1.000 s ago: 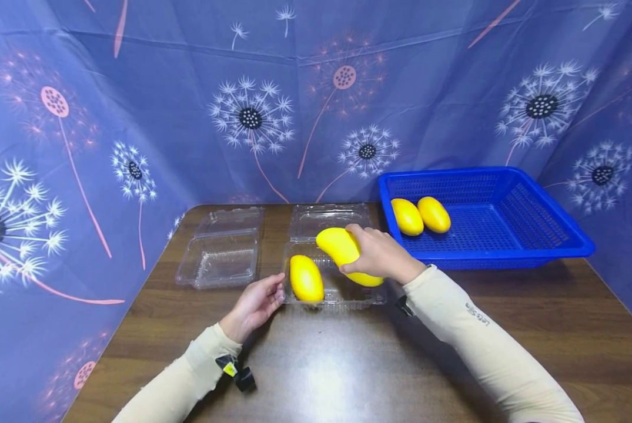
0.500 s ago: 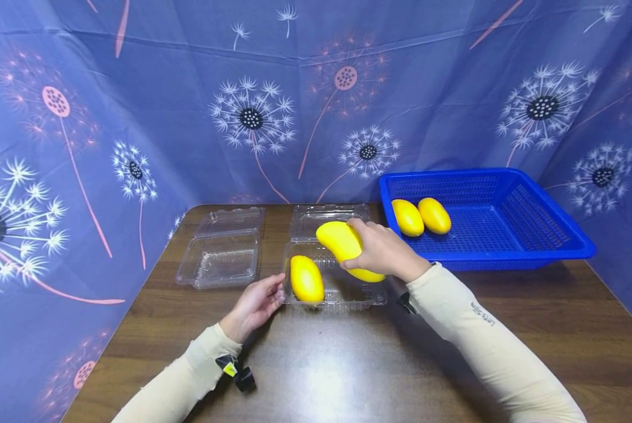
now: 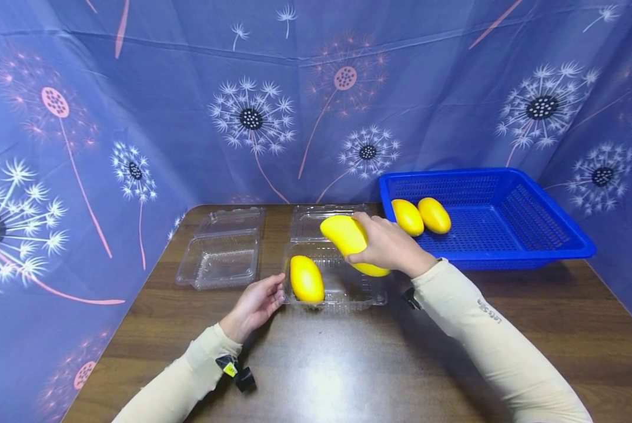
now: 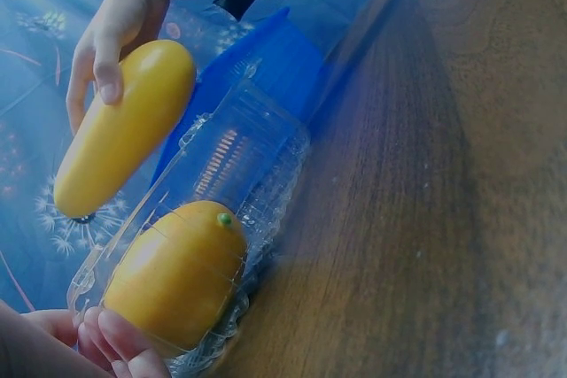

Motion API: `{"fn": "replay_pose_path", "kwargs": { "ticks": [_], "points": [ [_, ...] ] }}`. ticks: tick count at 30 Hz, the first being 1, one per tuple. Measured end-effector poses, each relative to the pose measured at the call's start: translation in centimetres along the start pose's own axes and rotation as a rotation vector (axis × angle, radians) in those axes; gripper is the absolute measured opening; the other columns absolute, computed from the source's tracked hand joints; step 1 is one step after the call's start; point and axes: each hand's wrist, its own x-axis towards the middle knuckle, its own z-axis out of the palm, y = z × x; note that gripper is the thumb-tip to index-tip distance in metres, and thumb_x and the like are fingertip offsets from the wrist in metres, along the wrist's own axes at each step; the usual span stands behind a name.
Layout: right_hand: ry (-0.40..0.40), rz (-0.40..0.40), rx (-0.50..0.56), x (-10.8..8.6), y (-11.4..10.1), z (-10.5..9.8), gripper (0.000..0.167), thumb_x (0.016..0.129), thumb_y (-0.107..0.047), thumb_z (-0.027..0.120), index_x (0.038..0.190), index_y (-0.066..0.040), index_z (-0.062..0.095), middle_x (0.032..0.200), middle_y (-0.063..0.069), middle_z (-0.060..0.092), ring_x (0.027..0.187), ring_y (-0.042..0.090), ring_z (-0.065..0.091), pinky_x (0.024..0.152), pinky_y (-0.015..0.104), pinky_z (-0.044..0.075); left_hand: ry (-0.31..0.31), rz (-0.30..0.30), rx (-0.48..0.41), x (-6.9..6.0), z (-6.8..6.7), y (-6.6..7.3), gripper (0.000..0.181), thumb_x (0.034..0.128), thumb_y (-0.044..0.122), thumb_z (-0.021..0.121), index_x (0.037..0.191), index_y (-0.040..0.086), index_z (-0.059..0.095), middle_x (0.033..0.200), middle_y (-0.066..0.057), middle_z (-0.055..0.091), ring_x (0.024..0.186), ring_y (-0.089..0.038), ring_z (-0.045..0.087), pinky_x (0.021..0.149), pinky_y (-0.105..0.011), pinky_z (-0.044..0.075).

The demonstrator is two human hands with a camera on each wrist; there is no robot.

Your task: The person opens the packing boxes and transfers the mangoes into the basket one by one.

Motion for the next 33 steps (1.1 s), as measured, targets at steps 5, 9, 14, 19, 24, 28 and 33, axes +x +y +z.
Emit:
{"fn": "replay_pose_path", "kwargs": {
  "ticks": [5,9,14,19,24,28,33],
  "points": [
    [-0.005,0.013,-0.003,0.0,0.1,-0.3,0.087,0.074,-0.045,0.078,0.143,-0.008,0.039,0.119,0.017,0.061,0.098,0.030,0.058,0.075,0.043,0.050,0.011,-0.004,0.003,0.0,0.0,-0.1,0.015,0.0918,0.011,0.063,0.077,0.011,0.061,0.066,0.004,0.055,0.057,-0.005,0.049,0.057,-0.015,0.048],
    [-0.006,0.017,-0.005,0.0,0.3,-0.5,0.087,0.075,-0.045,0.077,0.143,-0.007,0.038,0.119,0.018,0.061,0.097,0.030,0.059,0.075,0.043,0.051,0.012,-0.004,0.003,0.0,0.0,-0.1,0.016,0.0921,0.011,0.063,0.077,0.012,0.061,0.066,0.004,0.054,0.057,-0.005,0.049,0.057,-0.015,0.047],
    [-0.004,0.021,-0.008,0.0,0.4,-0.9,0.086,0.075,-0.044,0.077,0.143,-0.007,0.039,0.120,0.017,0.061,0.098,0.030,0.058,0.076,0.044,0.051,0.000,0.003,-0.005,0.0,0.0,-0.2,0.015,0.0916,0.011,0.064,0.077,0.011,0.061,0.067,0.004,0.055,0.058,-0.005,0.049,0.056,-0.015,0.047],
    [0.007,0.014,0.007,0.0,0.6,-1.3,0.086,0.076,-0.042,0.078,0.143,-0.007,0.038,0.122,0.018,0.061,0.098,0.030,0.058,0.078,0.046,0.051,-0.011,0.005,-0.007,0.1,0.0,-0.1,0.014,0.0913,0.011,0.064,0.078,0.011,0.060,0.067,0.004,0.055,0.058,-0.005,0.049,0.056,-0.015,0.047],
    [0.008,0.013,0.011,0.1,0.8,-1.6,0.086,0.076,-0.042,0.078,0.143,-0.006,0.038,0.122,0.019,0.061,0.097,0.030,0.058,0.080,0.046,0.051,-0.011,0.001,-0.007,0.3,-0.1,-0.1,0.014,0.0910,0.011,0.065,0.078,0.011,0.060,0.067,0.004,0.055,0.058,-0.005,0.049,0.056,-0.015,0.048],
    [0.008,0.020,0.006,0.2,1.1,-1.8,0.086,0.076,-0.040,0.078,0.143,-0.005,0.037,0.123,0.020,0.060,0.099,0.031,0.057,0.082,0.048,0.050,-0.013,0.004,-0.008,0.3,-0.1,-0.1,0.014,0.0910,0.011,0.064,0.078,0.010,0.060,0.067,0.003,0.055,0.058,-0.006,0.049,0.056,-0.015,0.048],
    [0.024,0.018,-0.003,0.3,1.5,-2.0,0.085,0.076,-0.039,0.078,0.142,-0.003,0.038,0.127,0.021,0.058,0.107,0.035,0.053,0.086,0.051,0.048,-0.003,0.001,-0.004,0.2,-0.1,-0.1,0.013,0.0909,0.011,0.065,0.079,0.010,0.060,0.068,0.003,0.055,0.058,-0.006,0.049,0.057,-0.015,0.048]
  ]
}}
